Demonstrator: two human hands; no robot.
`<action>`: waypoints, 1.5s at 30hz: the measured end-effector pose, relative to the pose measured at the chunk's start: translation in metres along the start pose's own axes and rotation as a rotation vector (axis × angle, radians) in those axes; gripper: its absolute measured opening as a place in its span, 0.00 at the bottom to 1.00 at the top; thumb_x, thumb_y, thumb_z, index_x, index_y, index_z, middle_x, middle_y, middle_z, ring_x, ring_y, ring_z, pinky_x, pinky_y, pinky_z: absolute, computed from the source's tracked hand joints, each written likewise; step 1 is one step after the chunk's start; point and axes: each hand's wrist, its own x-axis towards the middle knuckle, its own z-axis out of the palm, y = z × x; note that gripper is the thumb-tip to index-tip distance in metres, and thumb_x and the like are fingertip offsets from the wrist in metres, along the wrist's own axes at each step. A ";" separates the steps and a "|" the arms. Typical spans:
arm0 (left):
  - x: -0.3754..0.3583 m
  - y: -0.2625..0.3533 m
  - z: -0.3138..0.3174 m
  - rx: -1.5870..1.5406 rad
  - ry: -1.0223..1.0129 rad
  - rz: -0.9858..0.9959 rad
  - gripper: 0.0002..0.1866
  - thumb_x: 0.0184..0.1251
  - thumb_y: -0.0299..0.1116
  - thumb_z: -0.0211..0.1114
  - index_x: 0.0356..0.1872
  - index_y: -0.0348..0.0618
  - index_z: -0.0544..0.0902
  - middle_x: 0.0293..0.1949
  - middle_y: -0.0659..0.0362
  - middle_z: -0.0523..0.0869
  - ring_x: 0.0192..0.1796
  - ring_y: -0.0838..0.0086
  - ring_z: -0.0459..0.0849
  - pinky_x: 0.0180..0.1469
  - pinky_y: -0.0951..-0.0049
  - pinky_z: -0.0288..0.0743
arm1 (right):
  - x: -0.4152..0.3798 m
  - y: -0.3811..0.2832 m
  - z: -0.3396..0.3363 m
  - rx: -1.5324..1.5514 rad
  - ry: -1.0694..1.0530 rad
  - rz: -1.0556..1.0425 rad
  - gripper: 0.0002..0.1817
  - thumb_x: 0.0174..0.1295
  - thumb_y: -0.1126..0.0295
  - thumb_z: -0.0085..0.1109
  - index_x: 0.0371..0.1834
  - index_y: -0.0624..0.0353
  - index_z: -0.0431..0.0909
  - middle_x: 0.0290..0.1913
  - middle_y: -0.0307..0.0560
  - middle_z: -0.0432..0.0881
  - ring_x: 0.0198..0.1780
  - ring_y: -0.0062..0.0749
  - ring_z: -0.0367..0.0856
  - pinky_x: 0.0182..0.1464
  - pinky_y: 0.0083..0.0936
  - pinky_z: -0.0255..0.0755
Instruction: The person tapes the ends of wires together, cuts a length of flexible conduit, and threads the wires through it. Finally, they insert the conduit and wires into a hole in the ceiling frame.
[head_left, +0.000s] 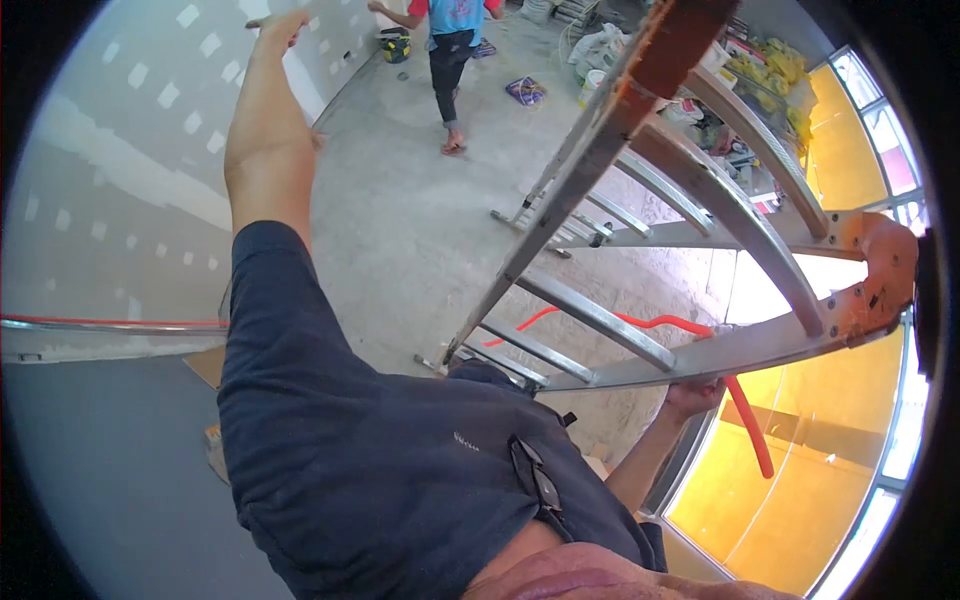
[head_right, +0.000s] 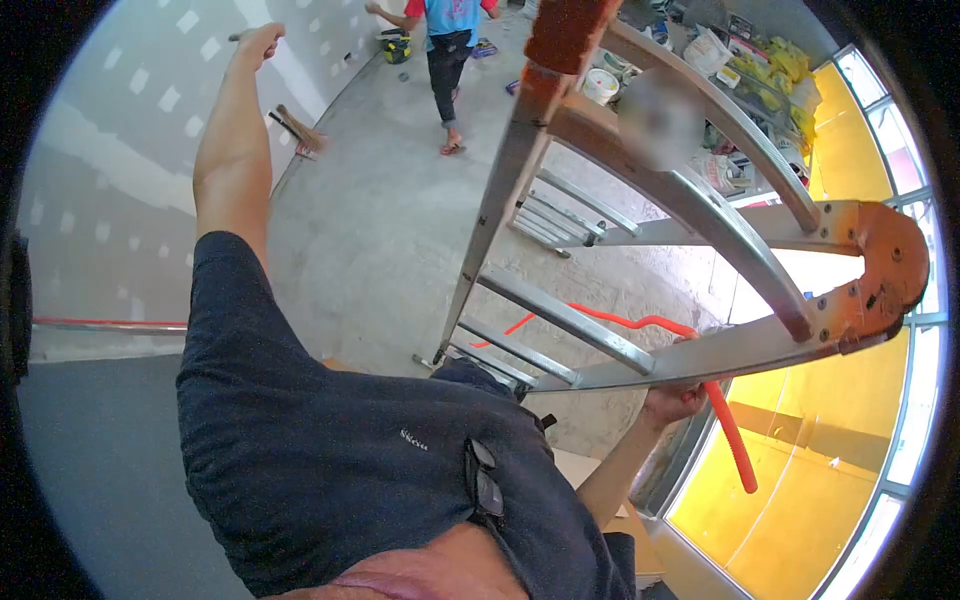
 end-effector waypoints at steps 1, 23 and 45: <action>-0.005 0.006 -0.003 0.035 -0.049 -0.007 0.33 0.51 0.31 0.70 0.50 0.12 0.65 0.18 0.66 0.73 0.16 0.83 0.66 0.18 0.81 0.64 | 0.001 0.003 0.001 -0.040 0.058 -0.057 0.29 0.74 0.55 0.41 0.66 0.71 0.69 0.60 0.68 0.78 0.63 0.58 0.77 0.71 0.51 0.65; -0.525 0.048 0.152 -0.651 -0.619 0.591 0.49 0.61 0.71 0.62 0.70 0.37 0.67 0.61 0.51 0.76 0.62 0.64 0.75 0.65 0.64 0.64 | 0.001 0.005 0.057 0.095 0.357 -0.134 0.22 0.75 0.59 0.38 0.57 0.65 0.73 0.53 0.57 0.80 0.54 0.47 0.81 0.59 0.47 0.76; -0.532 0.123 0.126 -0.276 0.320 1.124 0.38 0.65 0.58 0.67 0.62 0.37 0.68 0.57 0.48 0.71 0.57 0.61 0.69 0.63 0.55 0.63 | 0.030 -0.036 0.032 -0.699 0.369 -0.605 0.10 0.75 0.62 0.51 0.48 0.56 0.74 0.44 0.41 0.78 0.48 0.34 0.81 0.58 0.32 0.76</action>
